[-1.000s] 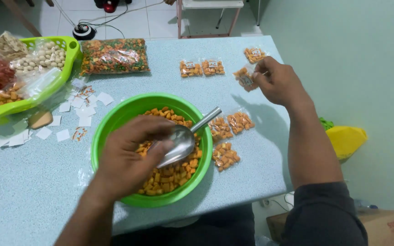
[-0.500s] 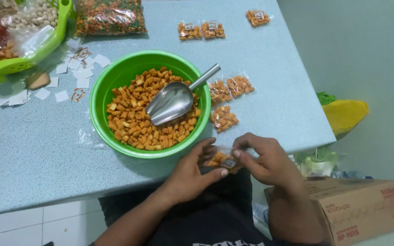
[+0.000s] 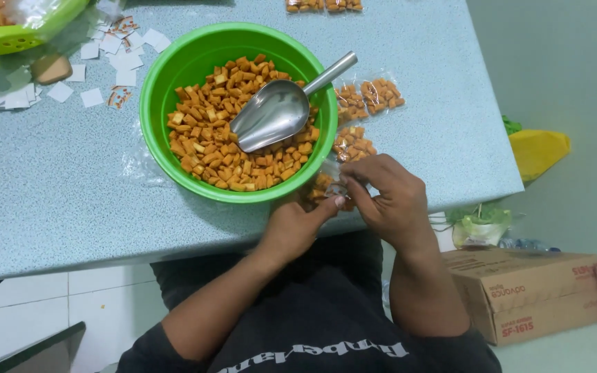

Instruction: The person scoops small, orange, cubed snacks from a green bowl into clear plastic bags using a metal scoop. They seal the bags, place them on the table, and occasionally affix small white labels to the packages.

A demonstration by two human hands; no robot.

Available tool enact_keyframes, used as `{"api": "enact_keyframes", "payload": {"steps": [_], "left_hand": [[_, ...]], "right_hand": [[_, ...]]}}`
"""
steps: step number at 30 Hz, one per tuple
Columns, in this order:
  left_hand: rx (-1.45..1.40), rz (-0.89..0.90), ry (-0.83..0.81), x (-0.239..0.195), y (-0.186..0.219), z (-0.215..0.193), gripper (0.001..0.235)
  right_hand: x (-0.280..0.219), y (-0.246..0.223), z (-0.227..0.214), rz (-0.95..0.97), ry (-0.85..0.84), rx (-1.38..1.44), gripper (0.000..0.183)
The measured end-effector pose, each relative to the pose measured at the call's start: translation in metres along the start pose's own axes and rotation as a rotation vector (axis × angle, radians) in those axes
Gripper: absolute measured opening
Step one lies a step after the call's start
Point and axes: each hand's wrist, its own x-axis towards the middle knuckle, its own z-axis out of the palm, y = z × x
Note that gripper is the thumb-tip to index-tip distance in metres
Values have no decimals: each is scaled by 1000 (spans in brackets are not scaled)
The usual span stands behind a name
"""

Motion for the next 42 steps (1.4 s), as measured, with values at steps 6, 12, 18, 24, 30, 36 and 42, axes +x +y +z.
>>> {"api": "enact_keyframes", "payload": {"steps": [6,12,18,24,30,36,42], "left_hand": [[-219,129,8,-4,32,13,40],[-572,113,-52,-4,32,17,39],[-564,143,-102,13,5,27,46],[-535,318,-121,26,-8,39,42],[-367,361,-45,43,-23,40,20],[-325,428,-47,51,-26,37,16],[-325,490,-67,55,-40,38,13]], "right_hand": [[-10,6,3,14,122,-66,18],[-44,44,-1,184,366,233,22],[-50,30,3,386,271,415,28],[-49,46,22,374,412,599,19],[-51,50,27,416,482,677,14],[-67,70,27,274,514,668,9],[-69,68,10,156,363,429,8]]}}
